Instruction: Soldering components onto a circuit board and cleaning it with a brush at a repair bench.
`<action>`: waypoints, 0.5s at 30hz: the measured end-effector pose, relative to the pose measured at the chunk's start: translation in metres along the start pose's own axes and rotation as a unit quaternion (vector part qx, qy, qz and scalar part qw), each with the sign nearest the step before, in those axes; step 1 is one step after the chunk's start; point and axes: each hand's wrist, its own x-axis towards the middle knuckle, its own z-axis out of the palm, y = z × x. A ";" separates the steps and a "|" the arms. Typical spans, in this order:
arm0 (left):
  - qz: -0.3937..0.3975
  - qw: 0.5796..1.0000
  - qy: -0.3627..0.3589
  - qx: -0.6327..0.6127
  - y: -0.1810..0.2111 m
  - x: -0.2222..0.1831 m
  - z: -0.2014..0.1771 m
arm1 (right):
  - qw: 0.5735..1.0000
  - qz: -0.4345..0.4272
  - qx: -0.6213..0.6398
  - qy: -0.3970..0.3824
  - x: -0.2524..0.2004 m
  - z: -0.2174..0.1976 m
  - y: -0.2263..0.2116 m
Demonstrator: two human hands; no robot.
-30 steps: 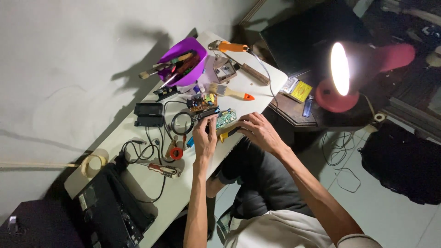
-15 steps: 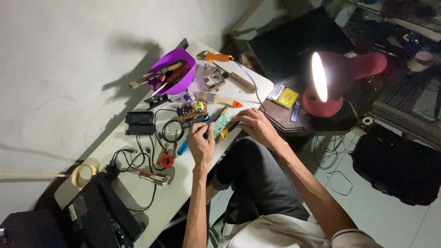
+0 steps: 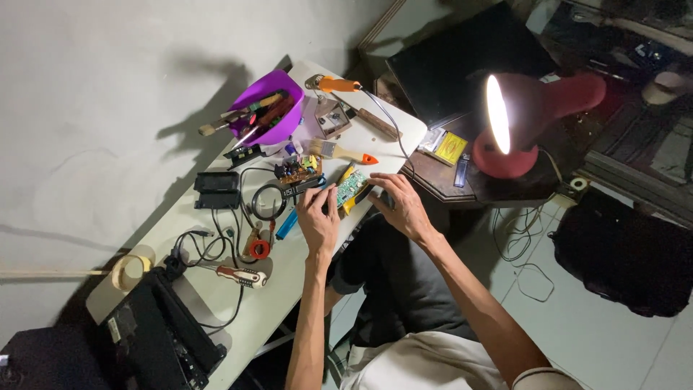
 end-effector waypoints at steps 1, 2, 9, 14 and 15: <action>0.001 1.000 -0.001 0.007 -0.003 -0.002 0.003 | 1.000 0.008 0.004 0.005 -0.001 -0.001 -0.004; 0.000 1.000 -0.002 0.007 -0.004 -0.001 0.005 | 1.000 0.008 0.004 0.005 -0.001 0.000 -0.006; 0.023 0.999 -0.018 0.030 -0.009 0.003 0.011 | 0.998 0.009 0.024 0.056 -0.005 0.007 -0.007; 0.046 0.998 0.008 0.040 -0.008 0.001 0.011 | 0.997 0.016 0.027 0.064 -0.006 0.008 -0.013; 0.050 0.998 0.010 0.026 -0.008 0.001 0.010 | 0.997 0.019 0.029 0.064 -0.006 0.008 -0.014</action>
